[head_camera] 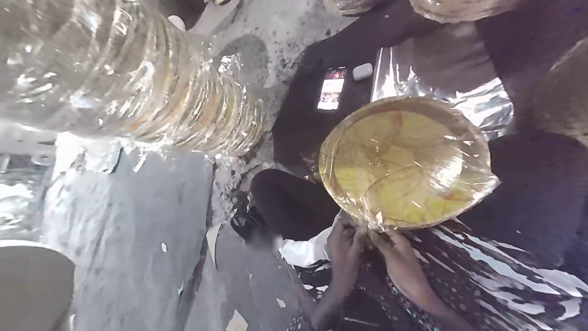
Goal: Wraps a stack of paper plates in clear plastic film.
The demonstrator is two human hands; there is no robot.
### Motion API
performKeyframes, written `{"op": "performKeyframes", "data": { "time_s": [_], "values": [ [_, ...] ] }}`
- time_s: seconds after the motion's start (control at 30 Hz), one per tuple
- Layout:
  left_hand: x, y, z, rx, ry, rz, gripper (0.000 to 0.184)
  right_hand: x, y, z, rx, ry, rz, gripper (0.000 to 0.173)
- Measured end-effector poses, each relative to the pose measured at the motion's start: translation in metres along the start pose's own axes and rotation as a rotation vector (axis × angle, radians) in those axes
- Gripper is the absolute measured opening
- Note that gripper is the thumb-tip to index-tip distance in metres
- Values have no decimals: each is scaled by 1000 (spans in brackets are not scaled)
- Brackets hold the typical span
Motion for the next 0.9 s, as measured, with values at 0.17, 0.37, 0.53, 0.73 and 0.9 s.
{"op": "performKeyframes", "data": {
  "time_s": [0.17,0.37,0.53,0.73,0.9],
  "values": [
    [-3,4,-3,-23,-21,9,10,-5,-3,6,22,-4,-32,12],
    [1,-1,-7,-259,-43,-76,20,-4,-6,0,236,-35,-5,18],
    [2,-2,-9,-185,-66,-118,22,0,-7,-5,376,-117,6,16],
    [1,6,-13,-33,-192,-68,18,2,-4,-9,410,-55,-3,18],
    [6,-1,-12,21,-104,-43,16,3,-1,-3,196,129,20,20]
  ]
}}
Point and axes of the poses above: each hand's wrist, its own x-axis away from the middle knuckle, its own y-axis out of the palm, z = x × y, the point moved 3 cm from there along -x, towards the middle knuckle, and after that the axes turned 9 degrees about z, right-handed, at the moved point
